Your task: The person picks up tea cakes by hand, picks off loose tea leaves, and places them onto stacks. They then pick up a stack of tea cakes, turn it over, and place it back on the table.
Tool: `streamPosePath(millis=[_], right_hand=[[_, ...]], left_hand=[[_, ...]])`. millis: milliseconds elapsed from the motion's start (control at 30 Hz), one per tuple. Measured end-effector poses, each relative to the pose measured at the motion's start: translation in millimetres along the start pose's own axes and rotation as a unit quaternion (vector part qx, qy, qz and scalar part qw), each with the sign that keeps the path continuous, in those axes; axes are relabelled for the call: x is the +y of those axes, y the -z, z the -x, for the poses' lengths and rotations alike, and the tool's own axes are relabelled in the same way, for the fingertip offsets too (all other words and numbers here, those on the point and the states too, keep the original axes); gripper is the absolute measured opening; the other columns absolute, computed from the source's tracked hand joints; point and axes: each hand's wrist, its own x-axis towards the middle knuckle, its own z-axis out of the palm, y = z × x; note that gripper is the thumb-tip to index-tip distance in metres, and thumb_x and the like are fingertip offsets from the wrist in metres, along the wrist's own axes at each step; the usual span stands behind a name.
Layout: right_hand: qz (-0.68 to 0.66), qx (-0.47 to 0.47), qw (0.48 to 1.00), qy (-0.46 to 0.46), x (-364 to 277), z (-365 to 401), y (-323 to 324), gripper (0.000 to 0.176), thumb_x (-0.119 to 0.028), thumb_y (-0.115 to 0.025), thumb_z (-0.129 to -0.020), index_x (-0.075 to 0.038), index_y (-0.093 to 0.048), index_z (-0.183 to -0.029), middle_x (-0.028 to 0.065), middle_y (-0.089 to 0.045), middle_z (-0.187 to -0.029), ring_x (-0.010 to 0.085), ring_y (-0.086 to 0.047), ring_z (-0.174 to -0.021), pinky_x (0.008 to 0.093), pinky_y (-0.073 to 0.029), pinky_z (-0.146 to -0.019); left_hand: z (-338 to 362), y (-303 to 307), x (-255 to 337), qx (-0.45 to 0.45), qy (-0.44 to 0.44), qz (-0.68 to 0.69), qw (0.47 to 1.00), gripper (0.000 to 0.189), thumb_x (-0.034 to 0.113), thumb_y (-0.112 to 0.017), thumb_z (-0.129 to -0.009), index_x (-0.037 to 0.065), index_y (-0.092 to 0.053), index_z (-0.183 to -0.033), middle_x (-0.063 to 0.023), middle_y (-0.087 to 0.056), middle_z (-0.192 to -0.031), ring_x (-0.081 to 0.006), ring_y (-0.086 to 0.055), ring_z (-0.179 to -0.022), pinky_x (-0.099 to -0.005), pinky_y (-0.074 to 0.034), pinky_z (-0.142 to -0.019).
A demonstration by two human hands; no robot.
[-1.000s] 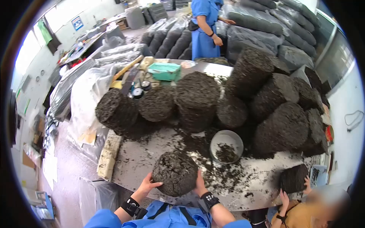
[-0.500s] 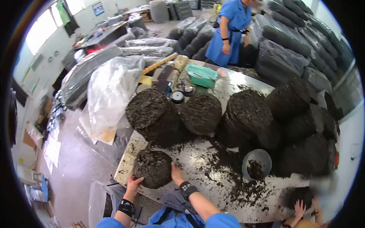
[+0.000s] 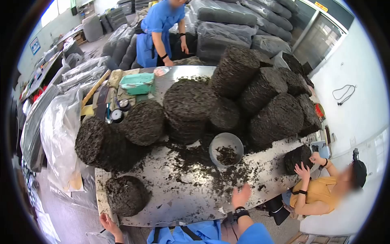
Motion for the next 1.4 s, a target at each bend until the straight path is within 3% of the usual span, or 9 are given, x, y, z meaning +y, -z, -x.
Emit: streamPosePath(millis=[100, 200, 433, 633, 767, 967, 1233, 1300, 1400], right_hand=[[0.122, 0.066, 0.976, -0.165, 112, 3, 7, 0.066, -0.036, -0.055, -0.090, 0.010, -0.036, -0.134, 0.0294, -0.038, -0.138, 0.0433, -0.035, -0.129, 0.0499, -0.026, -0.108], [0.095, 0.045, 0.966, -0.237, 131, -18, 9, 0.068, -0.036, -0.055, -0.090, 0.011, -0.035, -0.135, 0.0298, -0.037, -0.139, 0.0427, -0.033, -0.131, 0.0493, -0.025, -0.110], [-0.122, 0.086, 0.989, 0.015, 45, -127, -55, 0.063, -0.028, -0.061, -0.083, 0.005, -0.041, -0.133, 0.0263, -0.041, -0.138, 0.0417, -0.034, -0.130, 0.0489, -0.023, -0.111], [-0.167, -0.082, 0.954, 0.234, -5, -108, -36, 0.048, -0.029, -0.062, -0.083, -0.006, -0.053, -0.124, 0.0231, -0.045, -0.134, 0.0438, -0.037, -0.126, 0.0520, -0.027, -0.107], [-0.177, -0.199, 0.907, 0.326, 35, -54, 7, 0.089, -0.055, -0.074, -0.066, -0.009, -0.044, -0.136, 0.0219, -0.038, -0.140, 0.0431, -0.031, -0.131, 0.0555, -0.022, -0.109], [-0.009, -0.223, 0.958, 0.181, 94, 9, 25, 0.124, -0.064, -0.080, -0.047, -0.003, -0.029, -0.142, 0.0316, -0.022, -0.146, 0.0448, -0.019, -0.137, 0.0592, -0.013, -0.111], [-0.238, -0.150, 0.938, 0.203, -205, -8, -76, 0.101, -0.041, -0.082, -0.061, 0.002, -0.032, -0.138, 0.0274, -0.042, -0.129, 0.0436, -0.040, -0.121, 0.0479, -0.033, -0.104], [-0.341, -0.194, 0.881, 0.263, -266, -4, -88, 0.100, -0.039, -0.081, -0.063, -0.001, -0.030, -0.141, 0.0272, -0.040, -0.134, 0.0430, -0.037, -0.126, 0.0481, -0.031, -0.106], [-0.316, -0.180, 0.828, 0.427, -284, 6, -59, 0.088, -0.045, -0.069, -0.076, -0.003, -0.030, -0.142, 0.0230, -0.036, -0.140, 0.0386, -0.031, -0.132, 0.0501, -0.026, -0.109]], left_hand=[[11, -10, 37, -0.043, -0.034, -0.009, 0.998, 0.028, 0.015, -0.053, -0.095, 0.000, -0.048, -0.119, -0.0074, -0.050, -0.108, -0.0152, -0.049, -0.098, -0.0278, -0.041, -0.084], [31, -22, 79, -0.074, -0.055, -0.043, 0.995, 0.022, 0.014, -0.053, -0.095, 0.001, -0.051, -0.113, -0.0058, -0.050, -0.103, -0.0132, -0.049, -0.093, -0.0258, -0.041, -0.080], [89, -59, 132, -0.135, -0.067, -0.097, 0.984, 0.016, 0.012, -0.057, -0.092, 0.001, -0.057, -0.104, -0.0018, -0.057, -0.087, -0.0089, -0.052, -0.076, -0.0214, -0.041, -0.067], [123, -102, 163, -0.258, -0.101, -0.156, 0.948, 0.009, 0.001, -0.062, -0.078, -0.001, -0.060, -0.086, -0.0068, -0.061, -0.079, -0.0143, -0.058, -0.069, -0.0262, -0.047, -0.064], [134, -110, 156, -0.293, -0.096, -0.171, 0.936, 0.009, 0.002, -0.063, -0.077, -0.001, -0.061, -0.086, -0.0076, -0.062, -0.076, -0.0153, -0.059, -0.067, -0.0273, -0.048, -0.064], [108, -90, 140, -0.341, -0.095, -0.182, 0.917, 0.009, 0.001, -0.063, -0.076, -0.001, -0.062, -0.085, -0.0078, -0.062, -0.075, -0.0157, -0.060, -0.066, -0.0274, -0.048, -0.064], [64, -59, 151, -0.361, 0.012, -0.219, 0.906, 0.021, 0.015, -0.063, -0.090, -0.002, -0.062, -0.102, -0.0083, -0.064, -0.085, -0.0136, -0.059, -0.080, -0.0298, -0.049, -0.073], [64, -51, 143, -0.362, 0.035, -0.156, 0.918, 0.017, 0.009, -0.065, -0.088, 0.000, -0.063, -0.102, -0.0060, -0.064, -0.084, -0.0100, -0.057, -0.076, -0.0254, -0.048, -0.065], [68, -44, 152, -0.356, -0.030, -0.171, 0.918, 0.016, 0.011, -0.065, -0.088, 0.000, -0.064, -0.100, -0.0053, -0.064, -0.082, -0.0091, -0.056, -0.073, -0.0243, -0.047, -0.064]])
